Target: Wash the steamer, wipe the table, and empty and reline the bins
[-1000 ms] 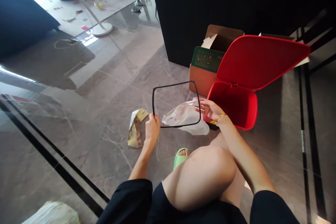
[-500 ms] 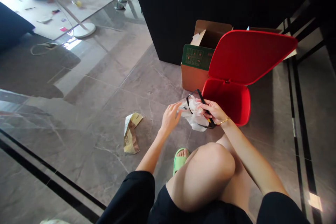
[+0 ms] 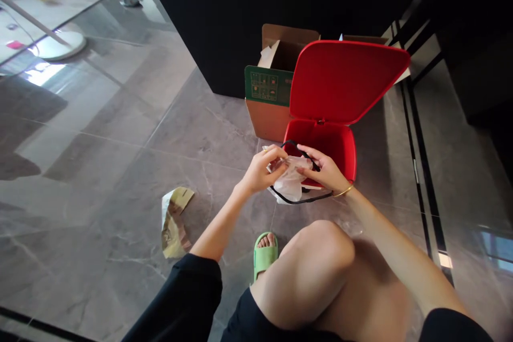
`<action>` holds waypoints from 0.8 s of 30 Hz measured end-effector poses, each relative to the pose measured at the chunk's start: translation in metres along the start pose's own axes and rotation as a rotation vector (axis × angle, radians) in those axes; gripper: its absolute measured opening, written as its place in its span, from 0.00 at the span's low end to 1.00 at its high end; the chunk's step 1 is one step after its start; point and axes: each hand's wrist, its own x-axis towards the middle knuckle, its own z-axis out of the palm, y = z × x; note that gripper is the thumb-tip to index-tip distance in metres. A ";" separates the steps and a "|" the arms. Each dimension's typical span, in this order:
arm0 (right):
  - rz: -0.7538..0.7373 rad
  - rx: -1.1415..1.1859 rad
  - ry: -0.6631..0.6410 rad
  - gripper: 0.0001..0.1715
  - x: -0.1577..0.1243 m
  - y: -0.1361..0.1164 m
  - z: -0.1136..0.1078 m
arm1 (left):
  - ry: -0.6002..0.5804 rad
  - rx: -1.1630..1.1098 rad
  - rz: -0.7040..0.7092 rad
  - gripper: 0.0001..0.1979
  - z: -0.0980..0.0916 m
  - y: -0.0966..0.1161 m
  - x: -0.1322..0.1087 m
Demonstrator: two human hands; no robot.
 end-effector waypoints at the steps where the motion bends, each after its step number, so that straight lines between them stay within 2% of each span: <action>1: -0.010 -0.011 0.012 0.35 -0.002 0.001 0.000 | -0.036 -0.066 -0.018 0.02 -0.001 0.004 0.007; 3: -0.007 0.010 0.048 0.28 -0.008 0.000 0.001 | -0.071 -0.170 -0.108 0.04 -0.004 0.009 0.023; 6: 0.033 0.049 0.090 0.21 -0.016 -0.003 -0.002 | 0.000 -0.194 -0.266 0.07 -0.004 0.002 0.048; 7: 0.051 0.060 0.100 0.20 -0.019 -0.004 -0.003 | 0.016 -0.161 -0.300 0.07 -0.003 -0.004 0.055; 9: 0.099 0.117 0.131 0.23 -0.023 -0.003 -0.009 | -0.034 -0.075 -0.354 0.10 -0.003 -0.016 0.066; 11: 0.171 0.236 0.189 0.24 -0.025 -0.001 -0.015 | -0.089 -0.033 -0.403 0.13 -0.004 -0.025 0.069; 12: 0.211 0.303 0.218 0.24 -0.026 0.001 -0.019 | -0.066 -0.044 -0.425 0.14 -0.006 -0.028 0.067; 15: 0.294 0.463 0.290 0.25 -0.029 0.005 -0.031 | 0.207 -0.085 -0.486 0.17 -0.014 -0.030 0.051; 17: 0.310 0.533 0.318 0.25 -0.030 0.005 -0.039 | 0.366 -0.012 -0.514 0.16 -0.017 -0.028 0.035; 19: 0.310 0.586 0.332 0.24 -0.033 0.004 -0.046 | 0.503 0.173 -0.478 0.13 -0.014 -0.022 0.018; 21: 0.295 0.616 0.342 0.22 -0.036 0.004 -0.050 | 0.623 0.387 -0.342 0.10 -0.006 -0.012 0.003; 22: 0.283 0.621 0.349 0.22 -0.037 0.004 -0.052 | 0.652 0.475 -0.245 0.09 -0.001 -0.007 -0.003; 24: 0.260 0.617 0.356 0.22 -0.040 0.004 -0.053 | 0.610 0.585 -0.080 0.09 0.007 0.004 -0.011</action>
